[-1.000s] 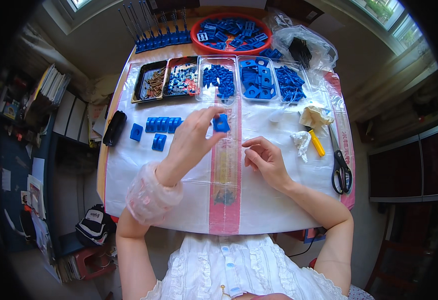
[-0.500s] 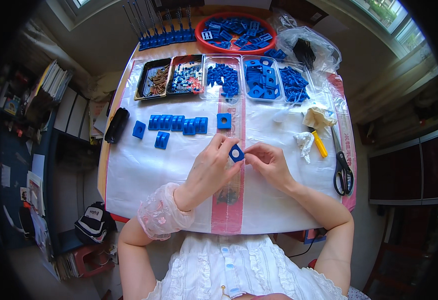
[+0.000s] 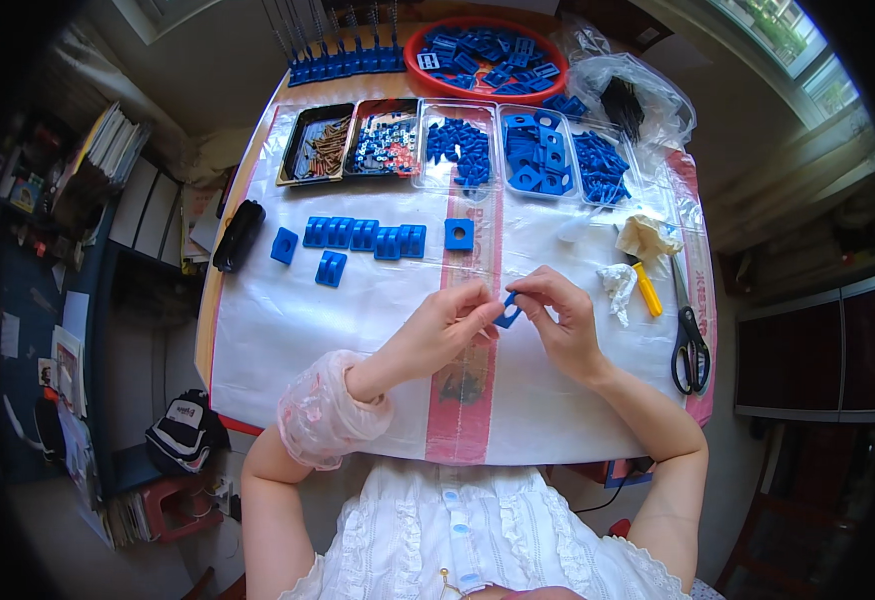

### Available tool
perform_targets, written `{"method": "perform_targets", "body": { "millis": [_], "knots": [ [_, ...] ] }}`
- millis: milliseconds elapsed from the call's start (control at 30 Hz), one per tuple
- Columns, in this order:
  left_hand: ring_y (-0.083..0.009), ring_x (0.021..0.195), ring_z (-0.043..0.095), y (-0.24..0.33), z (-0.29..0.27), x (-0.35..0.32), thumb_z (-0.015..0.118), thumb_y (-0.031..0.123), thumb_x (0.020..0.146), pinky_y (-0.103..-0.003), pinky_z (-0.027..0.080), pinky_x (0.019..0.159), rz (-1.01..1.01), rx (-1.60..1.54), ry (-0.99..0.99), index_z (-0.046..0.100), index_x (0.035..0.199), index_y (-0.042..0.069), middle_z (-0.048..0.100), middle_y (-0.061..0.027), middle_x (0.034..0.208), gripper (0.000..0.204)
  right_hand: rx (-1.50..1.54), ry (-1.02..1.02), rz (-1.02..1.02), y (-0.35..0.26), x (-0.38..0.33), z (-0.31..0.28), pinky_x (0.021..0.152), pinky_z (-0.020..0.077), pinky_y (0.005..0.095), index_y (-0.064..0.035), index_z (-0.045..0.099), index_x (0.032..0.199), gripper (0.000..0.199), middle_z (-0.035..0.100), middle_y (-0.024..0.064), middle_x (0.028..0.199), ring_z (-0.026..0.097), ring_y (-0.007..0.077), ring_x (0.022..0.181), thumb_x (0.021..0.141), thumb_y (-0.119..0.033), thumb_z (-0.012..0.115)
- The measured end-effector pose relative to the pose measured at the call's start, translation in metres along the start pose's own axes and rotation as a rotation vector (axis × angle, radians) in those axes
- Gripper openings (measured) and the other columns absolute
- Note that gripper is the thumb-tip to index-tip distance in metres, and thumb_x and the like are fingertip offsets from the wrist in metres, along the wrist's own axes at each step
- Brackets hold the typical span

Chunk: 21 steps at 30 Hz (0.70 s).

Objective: Assembling blue plastic components using glue.

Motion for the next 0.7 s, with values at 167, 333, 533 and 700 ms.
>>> {"method": "perform_targets", "body": {
  "millis": [167,333,533,700],
  "knots": [
    [-0.0052,0.096,0.061,-0.013,0.006,-0.001,0.058,0.021,0.1,-0.021,0.053,0.079,-0.132,-0.369,-0.191,0.054,0.103,0.008,0.064,0.0012,0.105,0.013,0.175,-0.065,0.138,0.008,-0.007,0.004,0.062,0.049,0.0238,0.0009,0.067,0.103,0.019,0.062,0.0073,0.083,0.062,0.0116,0.074,0.088,0.01,0.06],
    [-0.006,0.097,0.061,0.003,0.005,-0.003,0.062,0.018,0.097,-0.022,0.052,0.081,-0.091,-0.36,-0.143,0.055,0.105,0.008,0.063,0.0007,0.103,0.014,0.391,-0.05,0.266,0.011,-0.006,0.002,0.064,0.0503,0.0226,0.0017,0.066,0.106,0.015,0.064,0.0042,0.087,0.061,0.0094,0.076,0.095,0.001,0.055],
    [-0.0087,0.094,0.063,0.071,0.048,0.008,0.068,0.005,0.091,-0.023,0.051,0.082,0.293,-0.069,-0.222,0.055,0.111,0.004,0.06,-0.0031,0.104,0.024,0.503,0.011,0.234,0.016,-0.014,0.001,0.073,0.0516,0.0238,0.0023,0.062,0.109,0.024,0.066,0.0079,0.096,0.063,0.011,0.085,0.095,-0.016,0.059],
    [-0.0209,0.077,0.068,0.108,0.12,0.022,0.076,0.026,0.084,-0.032,0.053,0.067,0.526,-0.132,-0.337,0.056,0.101,0.003,0.068,-0.0102,0.09,0.035,0.563,-0.29,0.429,0.006,-0.025,0.035,0.07,0.0495,0.025,0.0003,0.064,0.105,0.013,0.066,0.0083,0.094,0.061,0.0129,0.08,0.094,-0.003,0.058]
  ]
}}
Point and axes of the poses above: each hand's wrist, its own x-axis towards the middle knuckle, its own z-axis out of the palm, y = z × x, the point moved 4 cm from there along x, towards the middle knuckle
